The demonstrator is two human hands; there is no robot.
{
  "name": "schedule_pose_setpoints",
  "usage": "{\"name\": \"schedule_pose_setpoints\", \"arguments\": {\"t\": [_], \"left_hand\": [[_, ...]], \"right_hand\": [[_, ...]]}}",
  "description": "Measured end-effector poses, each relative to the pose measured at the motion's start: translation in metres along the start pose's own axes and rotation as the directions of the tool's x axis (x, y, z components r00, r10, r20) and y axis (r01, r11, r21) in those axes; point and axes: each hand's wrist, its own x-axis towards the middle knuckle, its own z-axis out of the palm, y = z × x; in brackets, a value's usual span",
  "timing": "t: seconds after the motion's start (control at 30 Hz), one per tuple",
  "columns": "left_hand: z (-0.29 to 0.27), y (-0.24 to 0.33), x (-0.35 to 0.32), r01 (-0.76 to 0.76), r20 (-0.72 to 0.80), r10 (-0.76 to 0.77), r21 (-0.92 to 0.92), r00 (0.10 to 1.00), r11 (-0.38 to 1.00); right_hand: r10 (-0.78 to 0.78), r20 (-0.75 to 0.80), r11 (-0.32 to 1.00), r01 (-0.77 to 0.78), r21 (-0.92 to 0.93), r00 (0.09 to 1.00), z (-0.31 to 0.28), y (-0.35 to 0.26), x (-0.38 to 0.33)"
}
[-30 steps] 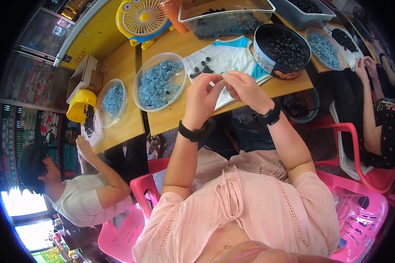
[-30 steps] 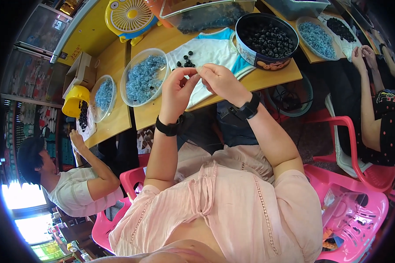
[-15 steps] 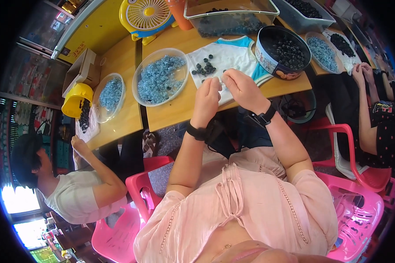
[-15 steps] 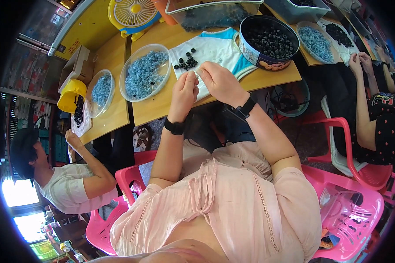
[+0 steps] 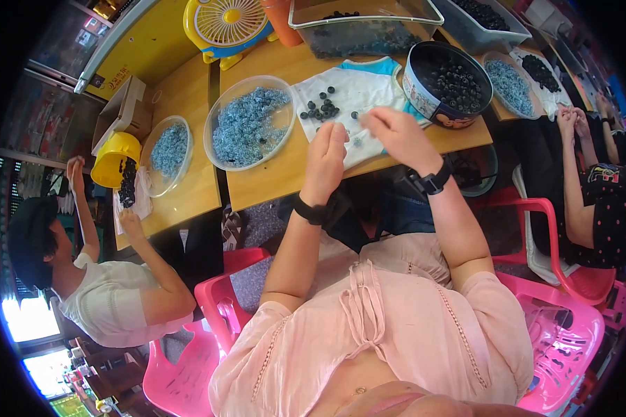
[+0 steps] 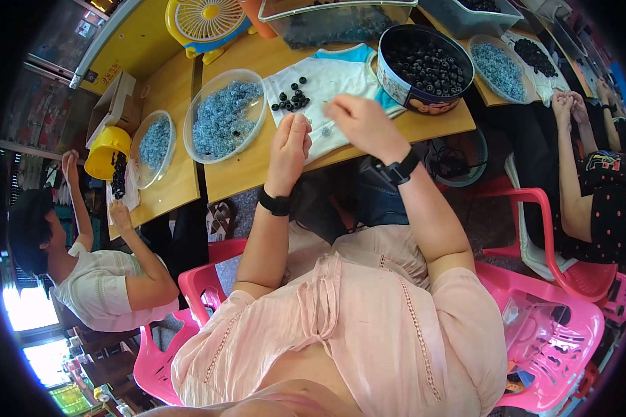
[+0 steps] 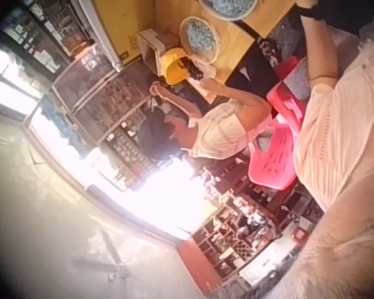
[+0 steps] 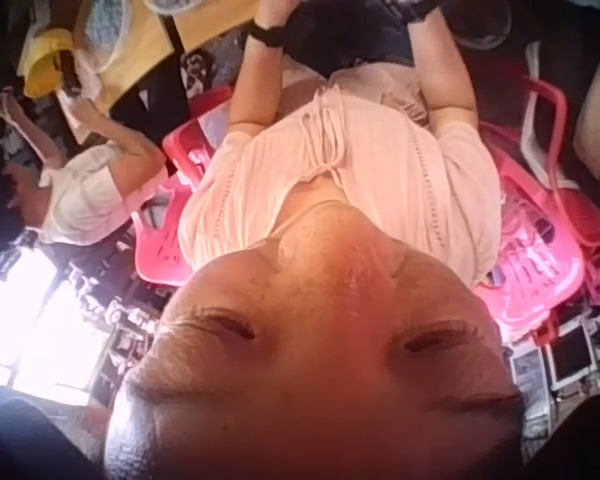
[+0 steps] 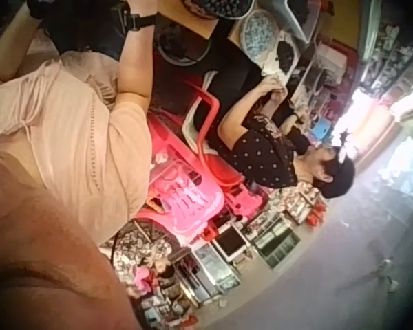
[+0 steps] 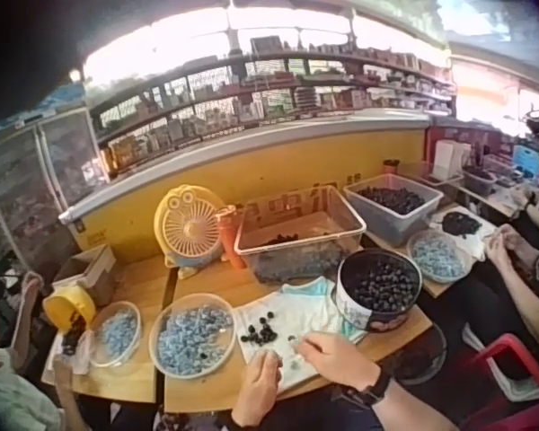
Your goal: The person sorts small black plastic or rubber components by hand on a workstation, moving them from a plastic container to a tray.
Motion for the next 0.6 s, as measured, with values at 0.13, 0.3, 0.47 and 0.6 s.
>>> {"name": "schedule_pose_setpoints", "arguments": {"t": [0.13,0.3,0.47,0.6], "left_hand": [[0.005,0.013,-0.005,-0.367,0.034,0.379,0.344,0.925,0.865],[0.003,0.021,-0.007,-0.432,0.070,0.444,0.406,0.893,0.805],[0.003,0.017,-0.006,-0.441,0.053,0.471,0.456,0.880,0.773],[0.000,0.017,-0.006,-0.475,0.097,0.491,0.467,0.866,0.746]], "right_hand": [[0.126,0.293,0.867,-0.249,0.432,0.948,0.017,-0.003,-0.004],[0.198,0.483,0.641,-0.485,0.594,0.853,0.014,-0.004,-0.004],[0.185,0.484,0.633,-0.481,0.607,0.855,0.019,-0.003,-0.005],[0.234,0.526,0.617,-0.543,0.570,0.818,0.013,-0.009,-0.004]]}}
